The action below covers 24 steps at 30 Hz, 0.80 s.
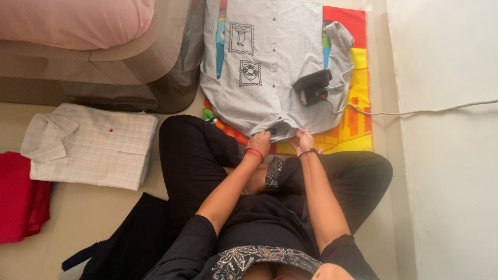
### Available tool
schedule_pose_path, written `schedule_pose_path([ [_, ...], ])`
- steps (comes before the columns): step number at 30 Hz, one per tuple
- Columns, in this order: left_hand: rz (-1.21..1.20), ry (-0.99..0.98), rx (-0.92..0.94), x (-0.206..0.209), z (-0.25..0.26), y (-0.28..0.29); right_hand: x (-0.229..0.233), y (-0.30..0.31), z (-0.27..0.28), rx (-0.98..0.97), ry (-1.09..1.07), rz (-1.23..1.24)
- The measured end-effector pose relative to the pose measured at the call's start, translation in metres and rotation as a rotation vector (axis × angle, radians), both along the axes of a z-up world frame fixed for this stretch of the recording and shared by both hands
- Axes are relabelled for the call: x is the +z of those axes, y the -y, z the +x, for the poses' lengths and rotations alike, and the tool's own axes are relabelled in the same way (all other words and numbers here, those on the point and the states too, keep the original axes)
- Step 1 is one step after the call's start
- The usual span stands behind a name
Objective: The person irons a shirt by hand on a mat on the floor, smoothing the fabric and moving the iron over the front panels, collar, and sleeves.
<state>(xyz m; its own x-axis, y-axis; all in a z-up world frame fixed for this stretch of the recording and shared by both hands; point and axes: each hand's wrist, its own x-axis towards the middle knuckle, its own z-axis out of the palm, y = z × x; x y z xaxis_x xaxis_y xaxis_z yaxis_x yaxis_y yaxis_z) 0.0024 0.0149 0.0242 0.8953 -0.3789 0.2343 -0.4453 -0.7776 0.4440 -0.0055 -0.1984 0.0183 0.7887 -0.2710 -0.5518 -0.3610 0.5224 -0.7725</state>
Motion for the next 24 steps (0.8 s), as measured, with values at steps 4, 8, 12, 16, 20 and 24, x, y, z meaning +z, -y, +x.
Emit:
schedule_pose_path([
  [4, -0.088, -0.022, 0.029, 0.006, 0.000, 0.000, 0.000, -0.005, 0.006, -0.072, 0.114, 0.225],
  [8, -0.084, -0.051, 0.045, 0.017, -0.001, 0.000, -0.001, -0.007, 0.014, -0.153, 0.022, 0.330],
  [12, -0.111, -0.064, 0.017, 0.028, -0.004, -0.004, -0.002, -0.010, 0.018, -0.094, 0.089, 0.395],
  [16, -0.106, -0.089, 0.020, 0.029, -0.006, -0.004, -0.005, -0.009, 0.016, -0.109, 0.101, 0.335],
  [20, -0.106, -0.062, 0.016, 0.031, -0.009, -0.003, -0.001, -0.011, 0.018, -0.135, 0.190, 0.299],
  [24, -0.137, -0.011, -0.041, 0.046, -0.014, -0.009, -0.001, -0.017, 0.013, -0.122, 0.145, 0.164],
])
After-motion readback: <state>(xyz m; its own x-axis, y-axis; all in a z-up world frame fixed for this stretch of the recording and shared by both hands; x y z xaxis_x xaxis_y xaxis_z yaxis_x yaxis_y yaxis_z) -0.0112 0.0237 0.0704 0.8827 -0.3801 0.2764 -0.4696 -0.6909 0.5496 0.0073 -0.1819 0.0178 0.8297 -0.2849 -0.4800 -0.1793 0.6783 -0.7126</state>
